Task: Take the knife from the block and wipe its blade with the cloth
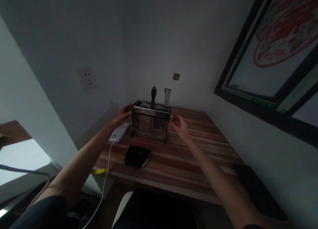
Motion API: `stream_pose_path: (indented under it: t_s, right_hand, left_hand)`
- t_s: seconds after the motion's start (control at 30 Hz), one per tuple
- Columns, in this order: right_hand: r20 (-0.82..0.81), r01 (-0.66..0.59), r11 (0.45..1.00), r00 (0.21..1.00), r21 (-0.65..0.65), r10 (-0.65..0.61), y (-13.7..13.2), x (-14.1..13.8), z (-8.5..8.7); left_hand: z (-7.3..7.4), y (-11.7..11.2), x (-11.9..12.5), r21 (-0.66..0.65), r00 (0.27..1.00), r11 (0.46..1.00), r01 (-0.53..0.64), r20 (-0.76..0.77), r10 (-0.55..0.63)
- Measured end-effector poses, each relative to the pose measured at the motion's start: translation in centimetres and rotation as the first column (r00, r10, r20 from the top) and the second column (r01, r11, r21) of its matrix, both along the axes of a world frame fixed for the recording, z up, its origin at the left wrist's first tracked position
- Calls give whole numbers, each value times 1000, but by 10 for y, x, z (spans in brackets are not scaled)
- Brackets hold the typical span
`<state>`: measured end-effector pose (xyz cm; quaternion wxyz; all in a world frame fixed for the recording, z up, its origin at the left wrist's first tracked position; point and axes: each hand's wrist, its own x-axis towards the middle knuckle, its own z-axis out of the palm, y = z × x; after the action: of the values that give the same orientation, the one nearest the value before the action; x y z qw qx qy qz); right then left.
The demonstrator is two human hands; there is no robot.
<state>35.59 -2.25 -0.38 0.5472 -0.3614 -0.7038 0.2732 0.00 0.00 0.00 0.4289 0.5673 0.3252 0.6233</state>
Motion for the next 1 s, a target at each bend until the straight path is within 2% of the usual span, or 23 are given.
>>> stream_pose_path:
  t_s: [0.13,0.33,0.63,1.0]
  right_hand:
    - [17,-35,999,999,19,35,15,-8,-3]
    - [55,-132,990,989,-42,134,28,-11,-3]
    - [45,-246,960,966,-138,254,37,-7,0]
    - [-43,-271,951,962,-150,268,42,-10,-1]
  left_hand:
    - [0,5,1,-39,993,994,101,-63,-104]
    - [1,3,6,-101,972,978,180,-134,-193]
    - [1,15,0,-151,962,968,199,-161,-223]
    - [4,15,-2,-210,955,960,187,-188,-228]
